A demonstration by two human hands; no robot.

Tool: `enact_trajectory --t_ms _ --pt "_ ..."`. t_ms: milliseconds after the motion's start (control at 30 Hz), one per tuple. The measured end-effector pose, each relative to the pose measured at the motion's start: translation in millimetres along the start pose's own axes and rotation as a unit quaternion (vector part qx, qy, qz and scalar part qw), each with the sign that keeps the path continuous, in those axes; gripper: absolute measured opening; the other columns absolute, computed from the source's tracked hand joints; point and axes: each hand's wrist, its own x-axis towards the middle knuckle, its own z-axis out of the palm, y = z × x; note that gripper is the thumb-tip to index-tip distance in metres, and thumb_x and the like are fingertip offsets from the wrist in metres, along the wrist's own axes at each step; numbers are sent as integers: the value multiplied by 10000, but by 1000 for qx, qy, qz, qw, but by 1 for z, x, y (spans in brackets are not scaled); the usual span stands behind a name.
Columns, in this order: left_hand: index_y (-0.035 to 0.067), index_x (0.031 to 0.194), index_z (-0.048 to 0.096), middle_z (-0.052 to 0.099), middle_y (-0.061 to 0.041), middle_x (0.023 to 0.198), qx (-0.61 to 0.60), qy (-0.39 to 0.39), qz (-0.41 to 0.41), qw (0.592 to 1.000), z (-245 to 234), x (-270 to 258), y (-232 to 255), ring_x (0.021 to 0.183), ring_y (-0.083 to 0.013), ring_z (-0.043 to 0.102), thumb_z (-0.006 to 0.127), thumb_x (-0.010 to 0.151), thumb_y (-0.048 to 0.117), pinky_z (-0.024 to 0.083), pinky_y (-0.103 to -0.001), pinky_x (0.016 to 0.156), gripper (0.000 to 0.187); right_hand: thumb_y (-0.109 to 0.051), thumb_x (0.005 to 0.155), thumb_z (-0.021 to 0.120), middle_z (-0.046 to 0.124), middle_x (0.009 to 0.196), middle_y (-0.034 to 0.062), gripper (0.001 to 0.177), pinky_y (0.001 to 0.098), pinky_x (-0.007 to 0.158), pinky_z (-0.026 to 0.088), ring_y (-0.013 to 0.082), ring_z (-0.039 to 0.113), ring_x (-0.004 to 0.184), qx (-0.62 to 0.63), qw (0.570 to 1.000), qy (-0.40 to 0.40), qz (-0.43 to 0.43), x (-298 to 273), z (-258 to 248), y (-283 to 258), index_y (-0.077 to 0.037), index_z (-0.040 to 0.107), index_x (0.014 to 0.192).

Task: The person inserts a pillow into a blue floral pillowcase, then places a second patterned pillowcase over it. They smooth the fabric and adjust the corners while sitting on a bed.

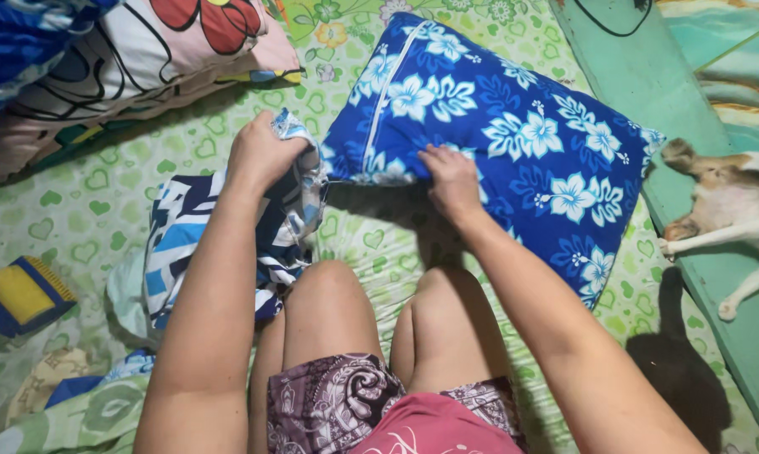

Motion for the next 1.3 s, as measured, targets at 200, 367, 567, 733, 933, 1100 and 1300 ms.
enact_trajectory --t_ms 200,367,567,733,933,1100,1300 --pt "-51 923 697 692 -255 825 -58 -170 -72 981 5 23 -15 780 -395 701 811 781 508 552 -508 727 588 114 638 645 712 1287 115 596 401 998 548 310 673 1199 83 995 -10 -61 -71 -117 2 -97 735 1187" --pt "-25 829 724 674 -279 809 37 31 -5 999 27 30 -55 732 -408 646 739 950 501 493 -493 683 540 -23 748 708 760 1127 23 373 375 871 583 257 722 1070 59 961 -246 -109 -154 -165 -8 -180 768 1081" --pt "-58 746 615 557 -147 647 -146 33 -125 981 58 25 -62 605 -222 482 743 949 497 432 -421 597 605 -329 820 795 637 1186 141 436 454 934 494 341 599 1095 167 936 -254 -178 -79 -137 -9 -89 718 1175" --pt "7 787 681 565 3 666 -255 20 -203 945 62 25 -60 617 -102 465 737 931 439 409 -334 579 458 -478 898 743 573 1394 224 614 443 1056 464 390 556 1281 159 960 -157 -168 77 -27 7 -39 653 1317" --pt "14 882 754 658 16 738 -285 -3 -255 924 74 38 -72 658 -79 548 745 902 393 456 -290 616 380 -744 748 707 653 1345 171 893 404 1072 443 304 606 1251 167 846 -502 70 161 38 29 -81 645 1344" --pt "-35 941 776 684 -39 747 -218 -63 -268 936 106 56 -63 665 -115 575 774 885 375 476 -313 625 414 -610 702 780 761 1226 162 761 387 1027 492 304 668 1182 367 730 -576 -13 161 -13 26 -79 730 1245" --pt "23 902 806 737 -115 687 -154 -251 -92 951 117 74 43 601 -163 657 747 853 423 522 -343 602 408 -400 799 888 483 1415 192 615 369 1060 371 302 489 1330 225 880 -414 -52 149 -21 16 -81 709 1293"
